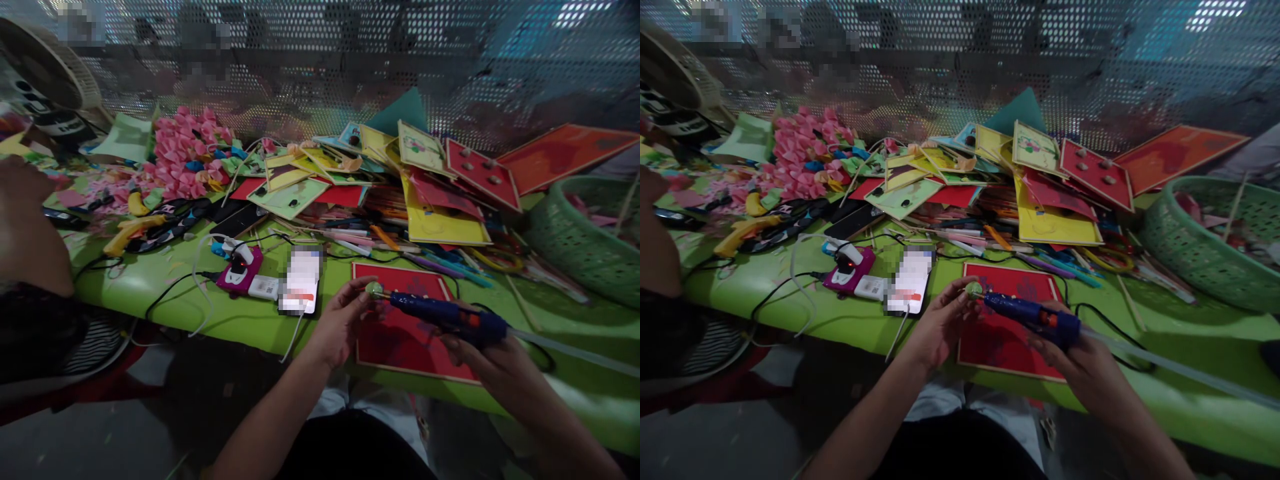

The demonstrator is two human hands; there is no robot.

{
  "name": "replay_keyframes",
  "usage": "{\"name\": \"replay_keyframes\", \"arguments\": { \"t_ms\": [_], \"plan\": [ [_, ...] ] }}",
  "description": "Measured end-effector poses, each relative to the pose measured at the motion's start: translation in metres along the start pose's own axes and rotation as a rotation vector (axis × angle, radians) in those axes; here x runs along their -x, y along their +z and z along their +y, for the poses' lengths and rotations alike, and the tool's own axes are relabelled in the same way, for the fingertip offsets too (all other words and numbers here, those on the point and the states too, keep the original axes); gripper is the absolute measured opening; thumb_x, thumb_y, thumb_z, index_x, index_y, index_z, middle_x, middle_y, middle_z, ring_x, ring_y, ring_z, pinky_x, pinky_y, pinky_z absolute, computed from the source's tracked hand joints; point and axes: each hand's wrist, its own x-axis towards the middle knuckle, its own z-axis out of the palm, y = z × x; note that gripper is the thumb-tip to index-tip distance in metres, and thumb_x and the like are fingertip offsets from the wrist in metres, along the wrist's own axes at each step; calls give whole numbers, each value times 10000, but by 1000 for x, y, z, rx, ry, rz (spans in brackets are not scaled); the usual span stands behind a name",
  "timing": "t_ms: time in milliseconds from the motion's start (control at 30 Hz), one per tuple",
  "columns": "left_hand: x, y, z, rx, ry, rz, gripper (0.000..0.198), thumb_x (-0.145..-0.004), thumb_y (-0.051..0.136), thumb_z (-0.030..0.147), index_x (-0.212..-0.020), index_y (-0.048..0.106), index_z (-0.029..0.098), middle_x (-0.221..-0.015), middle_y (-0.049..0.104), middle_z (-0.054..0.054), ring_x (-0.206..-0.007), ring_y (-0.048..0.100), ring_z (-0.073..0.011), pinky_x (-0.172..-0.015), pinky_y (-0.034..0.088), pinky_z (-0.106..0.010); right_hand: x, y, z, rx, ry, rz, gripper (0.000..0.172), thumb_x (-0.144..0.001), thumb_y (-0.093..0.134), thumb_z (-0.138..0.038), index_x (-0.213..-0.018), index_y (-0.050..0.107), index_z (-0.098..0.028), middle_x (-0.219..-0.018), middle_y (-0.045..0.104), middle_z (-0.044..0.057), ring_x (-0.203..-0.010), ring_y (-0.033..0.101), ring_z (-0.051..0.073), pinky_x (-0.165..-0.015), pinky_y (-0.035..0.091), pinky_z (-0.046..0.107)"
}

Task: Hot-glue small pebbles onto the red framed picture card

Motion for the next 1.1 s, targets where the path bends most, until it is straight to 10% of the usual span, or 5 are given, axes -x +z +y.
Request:
{"name": "replay_keyframes", "arguments": {
  "t_ms": [733, 1100],
  "plan": [
    [1, 2, 0, -4, 20, 3, 442, -664, 906, 296, -1049, 734, 164, -894, 719, -27, -736, 678, -119, -788, 523, -260, -5, 0, -5, 61, -46, 38, 527, -775, 615, -694, -618, 667, -194, -515, 573, 36, -470, 539, 180, -453, 479, 275],
    [0, -2, -2, 1, 31, -25, 406, -705, 883, 294, -1064, 739, 170, -917, 712, -23, -739, 668, -101, -786, 522, -242, -1, 0, -11, -8, 3, -12, 438, -775, 685, -605, -833, 724, -173, -570, 593, 37, -506, 555, 207, -462, 476, 289]
  ]
}}
